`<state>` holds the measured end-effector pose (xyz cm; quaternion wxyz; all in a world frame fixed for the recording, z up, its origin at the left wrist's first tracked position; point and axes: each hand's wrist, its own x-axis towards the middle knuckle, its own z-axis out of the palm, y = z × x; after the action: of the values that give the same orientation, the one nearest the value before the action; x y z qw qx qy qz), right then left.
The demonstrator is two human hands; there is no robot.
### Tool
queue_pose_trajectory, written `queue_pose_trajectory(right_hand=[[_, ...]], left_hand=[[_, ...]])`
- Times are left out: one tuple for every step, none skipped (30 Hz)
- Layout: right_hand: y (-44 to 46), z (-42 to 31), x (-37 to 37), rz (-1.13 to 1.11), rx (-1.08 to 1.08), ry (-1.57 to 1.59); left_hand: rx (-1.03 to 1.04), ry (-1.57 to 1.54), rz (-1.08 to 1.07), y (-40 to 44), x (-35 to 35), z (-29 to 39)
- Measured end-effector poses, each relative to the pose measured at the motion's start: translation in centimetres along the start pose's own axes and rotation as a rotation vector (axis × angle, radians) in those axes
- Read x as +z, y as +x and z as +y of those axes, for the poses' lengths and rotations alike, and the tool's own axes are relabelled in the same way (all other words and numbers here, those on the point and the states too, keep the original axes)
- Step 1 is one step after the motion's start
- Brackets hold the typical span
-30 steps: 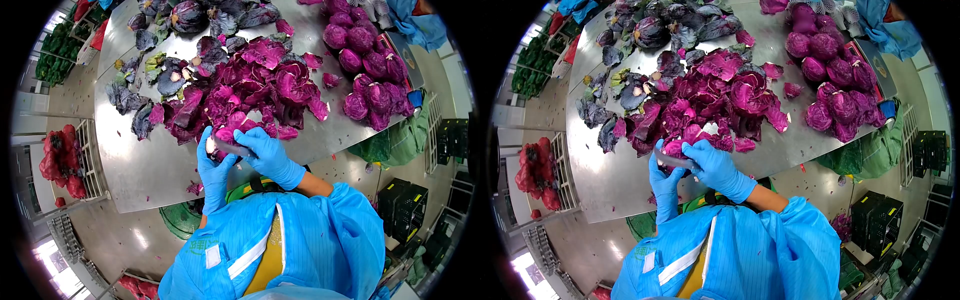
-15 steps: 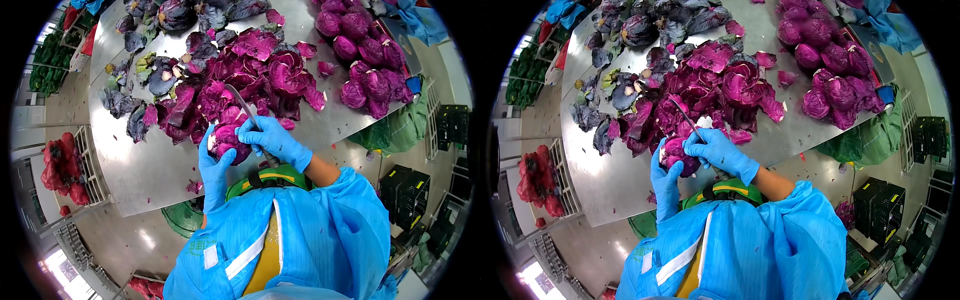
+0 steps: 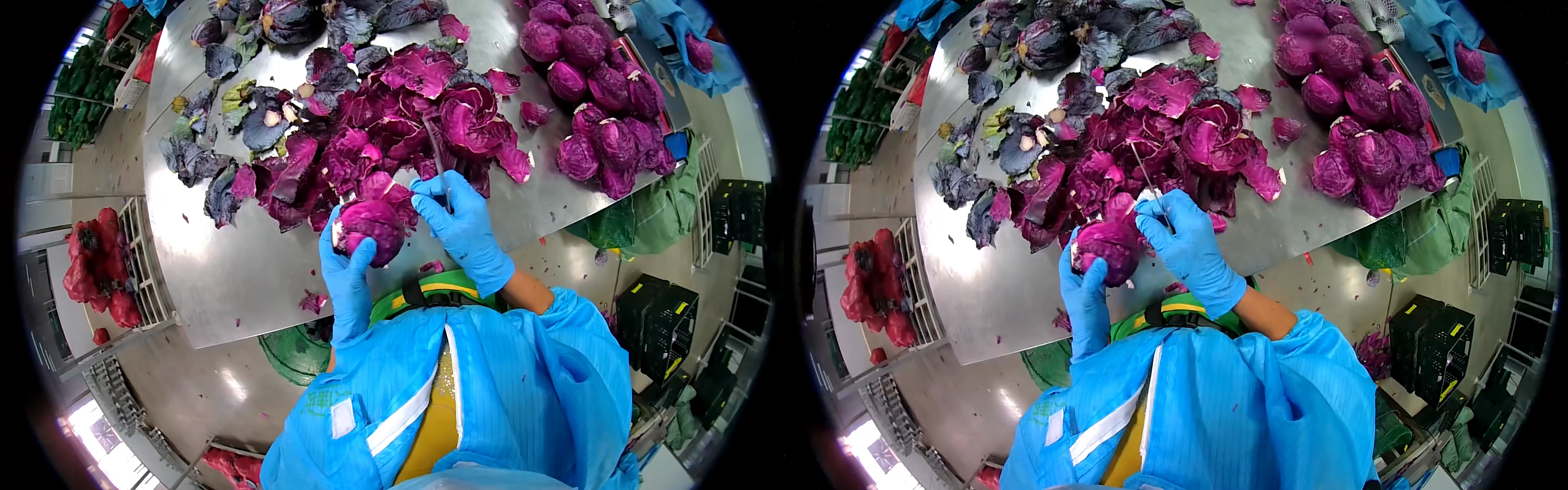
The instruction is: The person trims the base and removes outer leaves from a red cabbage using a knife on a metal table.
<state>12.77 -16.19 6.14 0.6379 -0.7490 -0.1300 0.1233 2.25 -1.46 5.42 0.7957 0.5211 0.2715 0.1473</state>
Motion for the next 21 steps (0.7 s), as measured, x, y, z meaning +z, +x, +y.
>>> queue_pose_trajectory(right_hand=[[0.4,0.7,0.0,0.042,-0.003,0.02],[0.8,1.6,0.2,0.082,-0.003,0.04],[1.0,2.7,0.1,0.089,0.019,-0.012],[1.3,3.4,0.1,0.095,0.041,-0.064],[1.1,3.8,-0.4,0.035,0.137,0.023],[0.9,3.7,-0.8,-0.027,0.231,0.109],[0.8,3.6,-1.0,-0.088,0.327,0.193],[0.7,3.4,-1.0,-0.136,0.281,0.254],[0.8,2.8,-0.8,-0.174,0.281,0.273],[0.9,2.0,-0.6,-0.209,0.282,0.292],[1.0,1.3,-0.5,-0.241,0.282,0.309],[1.0,0.7,-0.4,-0.298,0.289,0.303],[1.1,0.2,-0.2,-0.354,0.296,0.297],[1.1,-0.1,0.0,-0.41,0.302,0.291],[0.9,-0.2,0.4,-0.433,0.216,0.344],[0.6,-0.2,0.8,-0.457,0.13,0.397],[0.3,-0.2,1.2,-0.483,0.045,0.45],[0.2,-0.2,1.4,-0.509,-0.04,0.502],[0.2,-0.1,1.6,-0.507,-0.039,0.471],[0.1,0.0,1.7,-0.503,-0.034,0.442],[0.1,0.2,1.8,-0.5,-0.03,0.412]], left_hand=[[-0.054,-0.106,-0.007,0.3,-0.3,-0.1],[-0.112,-0.211,-0.012,0.4,-0.8,-0.3],[-0.163,-0.318,-0.013,0.6,-1.3,-0.5],[-0.18,-0.368,-0.038,0.6,-1.8,-1.0],[-0.238,-0.475,-0.02,0.6,-2.3,-1.4],[-0.293,-0.582,-0.005,0.7,-2.6,-1.7],[-0.349,-0.69,0.009,0.7,-2.9,-1.9],[-0.359,-0.744,-0.014,0.6,-3.1,-2.0],[-0.371,-0.755,-0.061,0.6,-3.2,-1.8],[-0.386,-0.765,-0.11,0.6,-3.4,-1.7],[-0.402,-0.775,-0.162,0.5,-3.4,-1.6],[-0.4,-0.841,-0.265,0.6,-3.5,-1.5],[-0.398,-0.906,-0.371,0.7,-3.5,-1.4],[-0.394,-0.969,-0.477,0.7,-3.5,-1.3],[-0.325,-0.828,-0.401,0.8,-3.3,-1.2],[-0.255,-0.686,-0.323,0.8,-2.8,-1.1],[-0.186,-0.546,-0.242,0.8,-2.4,-0.8],[-0.127,-0.396,-0.28,0.9,-2.1,0.1],[-0.132,-0.368,-0.311,1.1,-2.4,0.1],[-0.141,-0.34,-0.341,1.2,-3.0,0.1],[-0.148,-0.311,-0.37,1.4,-3.7,-0.1]])
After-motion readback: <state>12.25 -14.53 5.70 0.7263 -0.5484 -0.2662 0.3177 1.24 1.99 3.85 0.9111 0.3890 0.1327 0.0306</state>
